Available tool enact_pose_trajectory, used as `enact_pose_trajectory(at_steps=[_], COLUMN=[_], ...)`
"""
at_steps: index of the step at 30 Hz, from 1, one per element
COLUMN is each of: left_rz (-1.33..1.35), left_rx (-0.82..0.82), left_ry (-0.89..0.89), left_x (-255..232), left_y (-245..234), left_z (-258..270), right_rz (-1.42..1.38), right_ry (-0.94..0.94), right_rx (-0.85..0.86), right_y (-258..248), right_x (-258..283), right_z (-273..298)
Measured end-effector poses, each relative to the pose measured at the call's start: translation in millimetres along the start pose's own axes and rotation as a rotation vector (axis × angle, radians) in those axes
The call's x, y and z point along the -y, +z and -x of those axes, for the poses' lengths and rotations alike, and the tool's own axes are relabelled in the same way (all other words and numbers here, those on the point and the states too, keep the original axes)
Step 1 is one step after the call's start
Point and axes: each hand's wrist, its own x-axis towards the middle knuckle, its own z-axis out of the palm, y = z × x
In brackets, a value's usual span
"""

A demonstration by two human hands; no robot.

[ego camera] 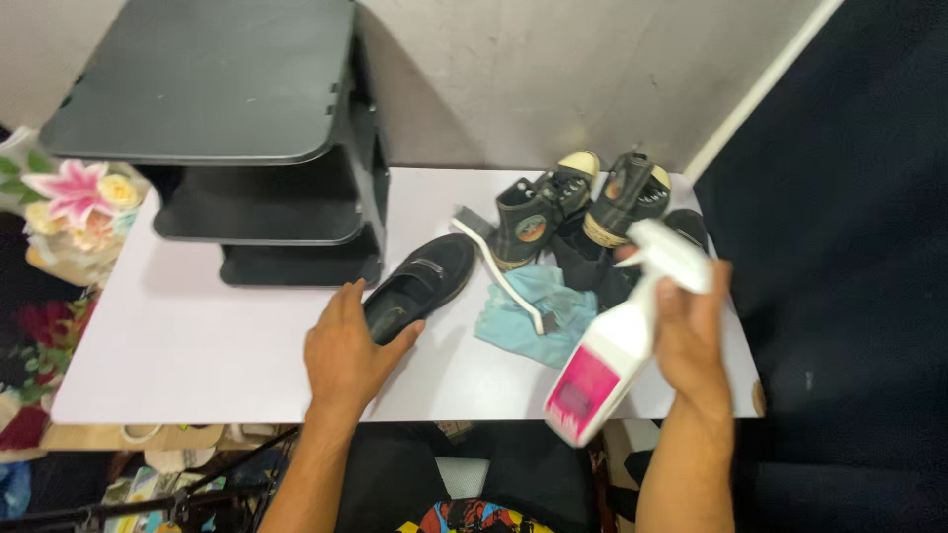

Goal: The person assembles a three-tier black plastic shoe rack by snapping together the legs and shelves. They then clean a pair of black shoes using a brush and a spray cleaner, wiping them with a cloth.

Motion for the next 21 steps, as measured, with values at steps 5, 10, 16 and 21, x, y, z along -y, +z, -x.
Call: enact_pose_trajectory(at_steps=[5,10,16,21], left_rz=[0.108,0.121,0.144,0.135], left_rx=[0.173,0.14,0.088,0.082], left_ry=[-0.195,-0.209,-0.186,-0.194], left_x=[19.2,25.8,27.0,30.4], left_y=[9.7,9.6,14.0,19.8], left_z=[0.6,2.1,5.2,8.8], right_rz=[-0.15,-0.098,-0.066,-0.05], right_ry=[0.443,0.471,0.32,0.387], right_rx=[0.249,0.286,0.281,0.272], right_y=[71.5,95.1,111.1,125.0], right_x=[-26.1,-25.9,-24.0,-25.3], right_z=[-2.1,0.2,-4.7,-9.4])
